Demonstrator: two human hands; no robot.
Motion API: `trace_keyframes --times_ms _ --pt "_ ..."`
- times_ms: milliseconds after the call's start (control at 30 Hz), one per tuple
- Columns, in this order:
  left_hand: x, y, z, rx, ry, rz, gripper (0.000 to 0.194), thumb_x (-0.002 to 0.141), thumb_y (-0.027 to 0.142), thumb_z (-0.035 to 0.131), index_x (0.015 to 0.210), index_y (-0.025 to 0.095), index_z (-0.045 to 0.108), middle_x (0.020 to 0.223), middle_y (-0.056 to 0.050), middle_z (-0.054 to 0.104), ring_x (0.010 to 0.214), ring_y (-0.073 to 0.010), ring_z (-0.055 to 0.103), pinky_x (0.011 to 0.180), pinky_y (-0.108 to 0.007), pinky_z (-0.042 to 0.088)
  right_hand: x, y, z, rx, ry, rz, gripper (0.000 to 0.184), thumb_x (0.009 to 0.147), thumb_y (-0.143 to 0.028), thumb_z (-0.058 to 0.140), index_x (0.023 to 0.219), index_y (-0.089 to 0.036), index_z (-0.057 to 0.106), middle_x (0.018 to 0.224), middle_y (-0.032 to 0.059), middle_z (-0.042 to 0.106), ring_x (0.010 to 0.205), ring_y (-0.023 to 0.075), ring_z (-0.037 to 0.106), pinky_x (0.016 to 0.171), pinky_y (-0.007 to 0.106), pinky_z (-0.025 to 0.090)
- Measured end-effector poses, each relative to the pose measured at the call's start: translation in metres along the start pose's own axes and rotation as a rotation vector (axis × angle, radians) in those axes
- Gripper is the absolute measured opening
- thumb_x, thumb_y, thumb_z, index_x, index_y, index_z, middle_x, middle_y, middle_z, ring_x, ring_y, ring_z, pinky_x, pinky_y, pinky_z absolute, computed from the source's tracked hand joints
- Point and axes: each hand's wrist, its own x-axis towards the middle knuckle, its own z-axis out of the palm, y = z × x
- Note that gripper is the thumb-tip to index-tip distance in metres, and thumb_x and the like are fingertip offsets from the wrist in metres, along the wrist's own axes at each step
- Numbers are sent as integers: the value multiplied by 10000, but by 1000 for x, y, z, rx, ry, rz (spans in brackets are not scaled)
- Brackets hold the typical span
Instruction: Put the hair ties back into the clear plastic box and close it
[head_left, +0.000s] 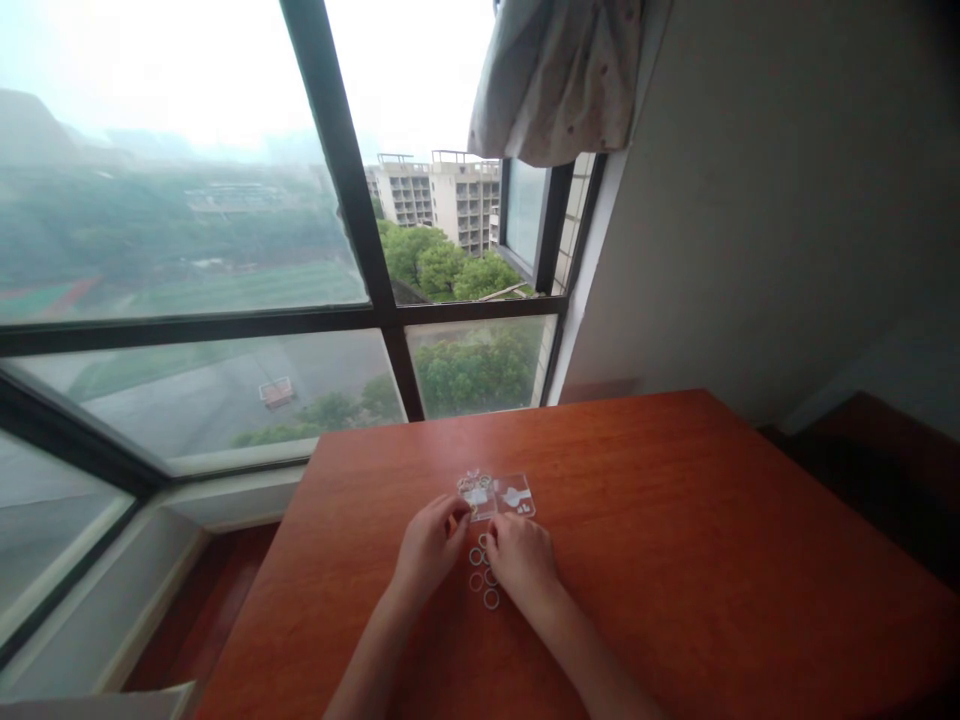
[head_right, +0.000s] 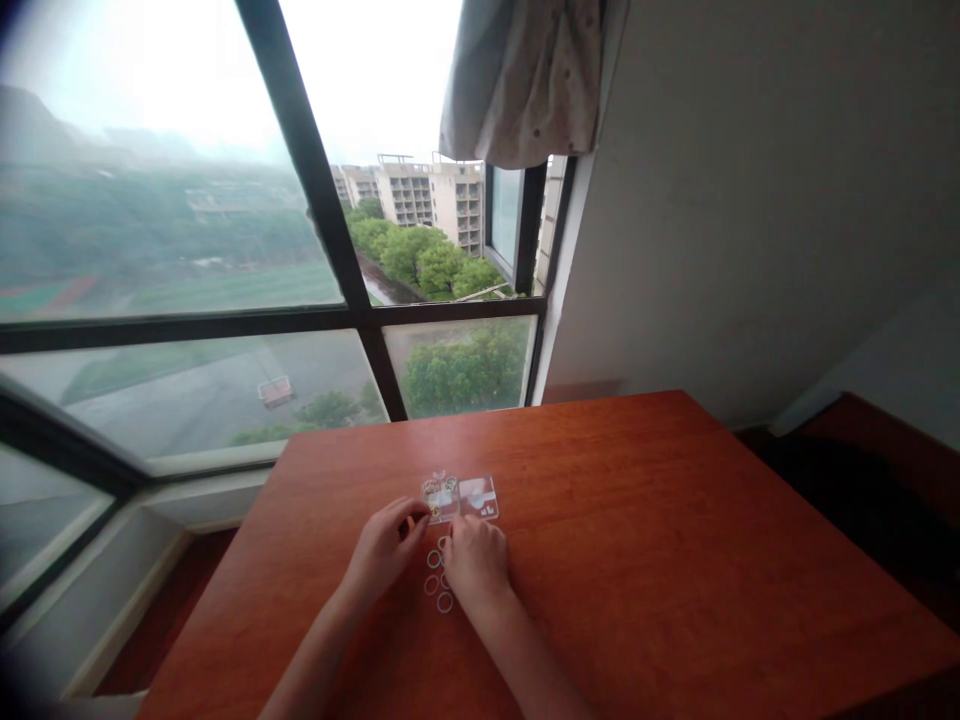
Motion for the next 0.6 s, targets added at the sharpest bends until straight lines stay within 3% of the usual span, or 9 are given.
trace_keyframes --times_ms 167,300,600 --pt "-1 3 2 3 -13 3 131 830 208 485 785 189 606 759 -16 618 649 -135 537 627 -221 399 2 3 -7 44 -128 91 111 842 -243 572 779 -224 662 815 31 709 748 173 651 602 246 351" --pt "-1 7 2 26 -38 19 139 851 226 487 788 194 607 744 -10 613 635 -132 523 620 -219 385 -1 10 -10 138 -107 121 134 858 -233 553 779 -237 660 794 -5 703 732 144 636 610 231 334" --pt "-2 9 3 47 -89 27 120 837 205 507 791 198 617 792 -21 647 700 -143 560 633 -216 385 -3 11 -12 114 -115 3 69 843 -257 606 802 -232 656 833 9 703 761 168 637 622 246 334"
